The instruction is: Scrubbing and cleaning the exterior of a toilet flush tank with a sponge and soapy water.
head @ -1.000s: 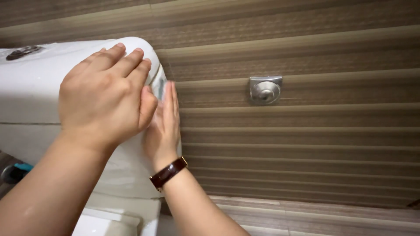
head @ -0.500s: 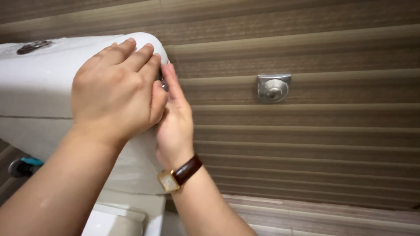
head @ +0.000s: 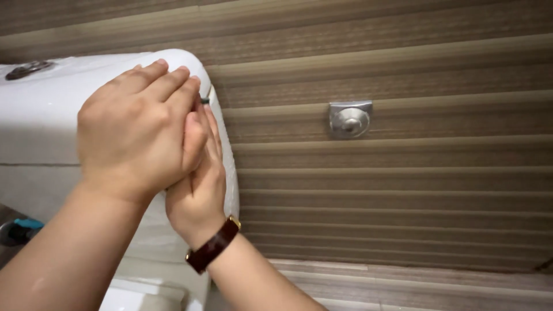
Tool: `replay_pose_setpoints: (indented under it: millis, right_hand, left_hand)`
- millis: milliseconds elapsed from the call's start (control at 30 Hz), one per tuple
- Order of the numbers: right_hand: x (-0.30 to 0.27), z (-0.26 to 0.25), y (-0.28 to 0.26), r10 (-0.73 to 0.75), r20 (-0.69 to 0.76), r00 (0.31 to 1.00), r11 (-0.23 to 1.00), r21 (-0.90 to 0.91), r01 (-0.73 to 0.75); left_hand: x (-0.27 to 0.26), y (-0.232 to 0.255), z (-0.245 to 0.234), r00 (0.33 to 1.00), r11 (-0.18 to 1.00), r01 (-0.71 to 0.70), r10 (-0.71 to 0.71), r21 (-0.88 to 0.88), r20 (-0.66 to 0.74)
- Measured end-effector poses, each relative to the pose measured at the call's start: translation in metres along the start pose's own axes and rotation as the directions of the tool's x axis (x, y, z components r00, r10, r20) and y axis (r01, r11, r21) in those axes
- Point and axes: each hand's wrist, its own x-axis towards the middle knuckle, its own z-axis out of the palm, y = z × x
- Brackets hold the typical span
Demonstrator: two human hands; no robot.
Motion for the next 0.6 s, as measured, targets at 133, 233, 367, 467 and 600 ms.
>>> replay_pose_setpoints:
  millis: [133, 233, 367, 467, 600]
  right_hand:
    - [0.031, -0.005, 0.042, -0.073, 0.050, 0.996, 0.982, -0.169, 0.080]
    - [0.046, -0.003, 0.056, 0.153, 0.095, 0.984, 0.882, 0.436, -0.180]
    - [0.031, -0.011, 0.028, -0.030, 0.072, 0.997, 0.984, -0.172, 0.042]
    - [0.013, -0.011, 0.009, -0.063, 0.088, 0.994, 0.987, -0.140, 0.075]
    - [0.021, -0.010, 0.020, -0.056, 0.092, 0.994, 0.963, -0.257, 0.078]
  left_hand:
    - [0.002, 0.001, -0.001, 1.000, 1.000, 0.006, -0.006, 0.026, 0.010]
    - [0.003, 0.001, -0.003, 1.000, 0.998, -0.021, 0.020, 0.051, 0.013]
    - [0.005, 0.004, -0.005, 1.000, 0.998, -0.005, 0.005, 0.065, 0.010]
    - [0.006, 0.003, -0.005, 1.000, 0.997, 0.003, -0.003, 0.071, 0.005]
    - [0.004, 0.002, -0.001, 0.999, 0.996, 0.000, -0.004, 0.090, 0.044]
